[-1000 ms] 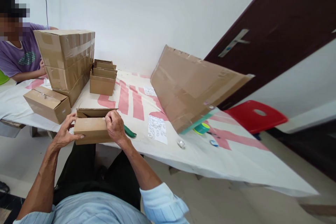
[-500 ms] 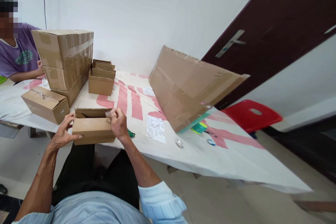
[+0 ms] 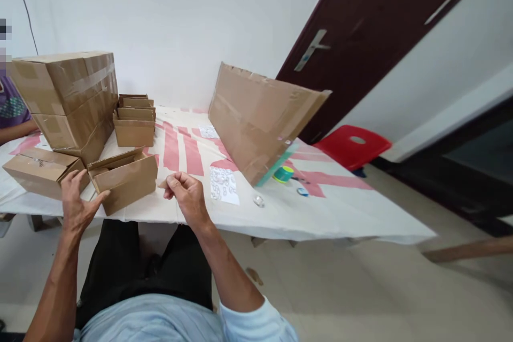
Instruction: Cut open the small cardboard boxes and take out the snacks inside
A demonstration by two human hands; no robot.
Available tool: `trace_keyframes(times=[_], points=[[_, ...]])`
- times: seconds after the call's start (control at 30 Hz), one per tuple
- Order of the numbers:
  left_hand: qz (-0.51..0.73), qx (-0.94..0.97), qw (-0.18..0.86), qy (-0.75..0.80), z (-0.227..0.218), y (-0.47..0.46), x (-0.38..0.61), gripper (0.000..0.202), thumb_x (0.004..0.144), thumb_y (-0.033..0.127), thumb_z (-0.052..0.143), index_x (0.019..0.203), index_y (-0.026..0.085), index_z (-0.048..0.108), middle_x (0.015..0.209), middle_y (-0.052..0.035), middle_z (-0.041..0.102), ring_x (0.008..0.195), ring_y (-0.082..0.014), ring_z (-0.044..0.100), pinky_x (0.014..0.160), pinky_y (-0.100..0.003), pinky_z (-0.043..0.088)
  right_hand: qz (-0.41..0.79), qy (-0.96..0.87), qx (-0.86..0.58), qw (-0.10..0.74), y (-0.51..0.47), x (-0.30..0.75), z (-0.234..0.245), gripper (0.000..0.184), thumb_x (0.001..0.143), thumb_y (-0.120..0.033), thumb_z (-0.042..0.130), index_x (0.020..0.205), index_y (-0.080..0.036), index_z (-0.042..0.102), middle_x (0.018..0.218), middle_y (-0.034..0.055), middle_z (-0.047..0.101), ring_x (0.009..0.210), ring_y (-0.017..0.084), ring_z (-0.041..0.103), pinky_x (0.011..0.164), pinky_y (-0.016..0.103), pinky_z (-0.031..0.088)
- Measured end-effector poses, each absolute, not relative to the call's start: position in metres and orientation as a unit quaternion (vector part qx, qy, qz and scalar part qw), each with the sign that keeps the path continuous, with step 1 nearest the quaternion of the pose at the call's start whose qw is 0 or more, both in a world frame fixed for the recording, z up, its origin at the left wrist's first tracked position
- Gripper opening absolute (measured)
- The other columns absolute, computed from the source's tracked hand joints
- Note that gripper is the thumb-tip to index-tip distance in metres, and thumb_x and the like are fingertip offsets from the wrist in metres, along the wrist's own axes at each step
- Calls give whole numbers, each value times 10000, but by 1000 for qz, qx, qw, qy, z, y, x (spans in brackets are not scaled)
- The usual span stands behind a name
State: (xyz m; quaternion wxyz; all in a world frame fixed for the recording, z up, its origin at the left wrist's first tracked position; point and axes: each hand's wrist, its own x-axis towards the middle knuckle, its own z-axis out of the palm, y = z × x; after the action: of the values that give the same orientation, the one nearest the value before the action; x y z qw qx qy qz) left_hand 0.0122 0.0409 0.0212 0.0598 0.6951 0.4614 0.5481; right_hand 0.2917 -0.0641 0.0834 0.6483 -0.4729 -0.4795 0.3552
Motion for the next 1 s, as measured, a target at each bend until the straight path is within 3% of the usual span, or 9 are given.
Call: trace_keyframes(times=[0.1,0.2,0.27,0.4,0.53,0.63,0.77,0.9,1.0], points=[[550,729,77,400,47,5,41,335,869,425,803,1121,218,727,1223,-115,665,1221,-309,618,990,-460,560,349,-509,-488,617,-83,286,82,320,887,-492,719,757,-200,701,619,-4,657,602,143,596,664,305,530],[508,774,229,301,66,-23,68,308,931,454,743,1139,227,740,1189,-99,700,1095,-256,683,811,-350,596,340,-533,-490,600,-99,280,80,297,906,-466,704,764,-207,670,637,-11,651,605,143,596,652,293,519],[477,791,266,275,70,-31,80,350,929,471,750,1184,231,737,1227,-106,696,1108,-256,690,864,-369,597,326,-548,-488,596,-107,278,79,285,927,-443,681,767,-209,657,663,-11,648,620,142,599,657,287,515],[425,828,188,313,62,-26,88,451,845,454,843,1220,229,729,1386,-145,644,1339,-344,588,1139,-545,474,302,-559,-482,604,-113,280,76,264,939,-410,659,765,-212,646,679,-13,637,636,140,599,676,281,517],[395,839,115,357,57,-20,89,461,818,378,858,1229,219,720,1475,-177,606,1464,-421,487,1177,-652,386,320,-536,-486,611,-109,284,69,263,930,-424,657,778,-210,657,660,-12,640,618,140,596,663,280,512],[399,855,159,291,62,-26,91,399,849,361,831,1213,235,727,1411,-149,668,1470,-398,501,1205,-630,365,324,-537,-486,609,-107,284,64,268,935,-427,646,779,-210,650,664,-10,640,621,143,595,662,283,510],[414,847,254,217,69,-34,94,271,890,365,813,1122,234,763,1222,-125,755,1351,-350,615,1165,-559,440,300,-561,-487,599,-108,281,63,257,950,-410,627,784,-214,634,722,-1,641,671,152,598,676,288,499],[432,839,259,203,67,-36,98,110,933,340,780,980,240,782,1128,-110,777,1277,-330,663,1123,-559,474,277,-584,-483,590,-112,277,67,241,951,-382,625,769,-225,629,747,4,635,701,160,576,681,294,479],[441,843,232,201,67,-38,99,114,972,322,732,898,248,779,1065,-95,783,1269,-325,671,1118,-573,471,285,-582,-470,599,-115,275,67,273,953,-435,647,770,-232,642,770,14,648,714,170,582,683,305,490]])
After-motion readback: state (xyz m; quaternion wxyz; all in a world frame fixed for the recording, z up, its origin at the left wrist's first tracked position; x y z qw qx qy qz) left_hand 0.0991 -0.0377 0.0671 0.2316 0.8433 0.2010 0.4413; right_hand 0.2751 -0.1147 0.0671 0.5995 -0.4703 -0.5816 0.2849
